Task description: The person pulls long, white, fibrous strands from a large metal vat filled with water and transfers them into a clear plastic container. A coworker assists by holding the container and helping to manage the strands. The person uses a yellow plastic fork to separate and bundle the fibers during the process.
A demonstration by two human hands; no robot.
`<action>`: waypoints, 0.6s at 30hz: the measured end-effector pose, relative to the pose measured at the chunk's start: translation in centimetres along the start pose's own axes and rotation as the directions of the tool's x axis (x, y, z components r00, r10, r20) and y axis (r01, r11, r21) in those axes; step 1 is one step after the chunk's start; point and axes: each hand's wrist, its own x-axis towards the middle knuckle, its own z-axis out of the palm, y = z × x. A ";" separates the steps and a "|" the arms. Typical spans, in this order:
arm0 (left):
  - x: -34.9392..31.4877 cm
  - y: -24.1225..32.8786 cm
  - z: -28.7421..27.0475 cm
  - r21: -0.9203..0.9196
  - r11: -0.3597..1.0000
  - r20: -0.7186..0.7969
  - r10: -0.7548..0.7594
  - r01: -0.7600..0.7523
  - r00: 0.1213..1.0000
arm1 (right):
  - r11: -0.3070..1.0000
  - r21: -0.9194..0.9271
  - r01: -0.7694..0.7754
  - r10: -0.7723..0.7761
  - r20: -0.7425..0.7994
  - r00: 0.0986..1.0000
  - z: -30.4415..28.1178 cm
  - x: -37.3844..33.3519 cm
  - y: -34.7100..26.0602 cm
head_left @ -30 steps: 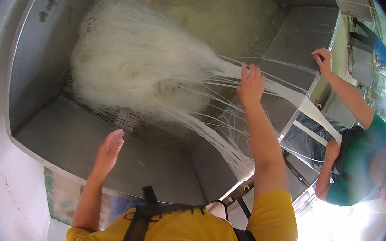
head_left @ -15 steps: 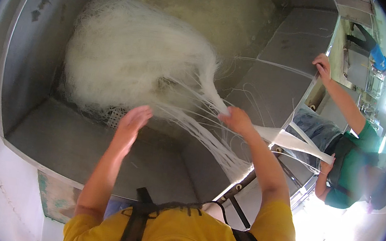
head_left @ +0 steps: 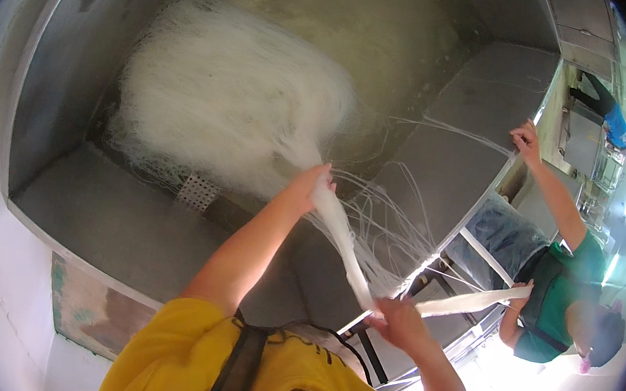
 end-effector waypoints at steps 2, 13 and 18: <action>-3.1 0.0 -1.4 0.128 0.991 0.060 0.040 -0.047 0.997 | 0.978 -0.205 -0.029 -0.043 -0.339 0.940 -1.6 2.7 0.0; -18.7 -5.7 -0.6 0.842 0.357 0.435 -0.006 -0.404 0.900 | -0.392 0.888 -0.242 -0.005 0.261 0.965 -1.5 27.6 -6.9; -18.4 -7.0 -6.0 0.864 0.033 0.501 0.051 -0.503 0.864 | -0.496 0.823 -0.278 -0.165 0.225 0.960 0.6 27.8 -4.7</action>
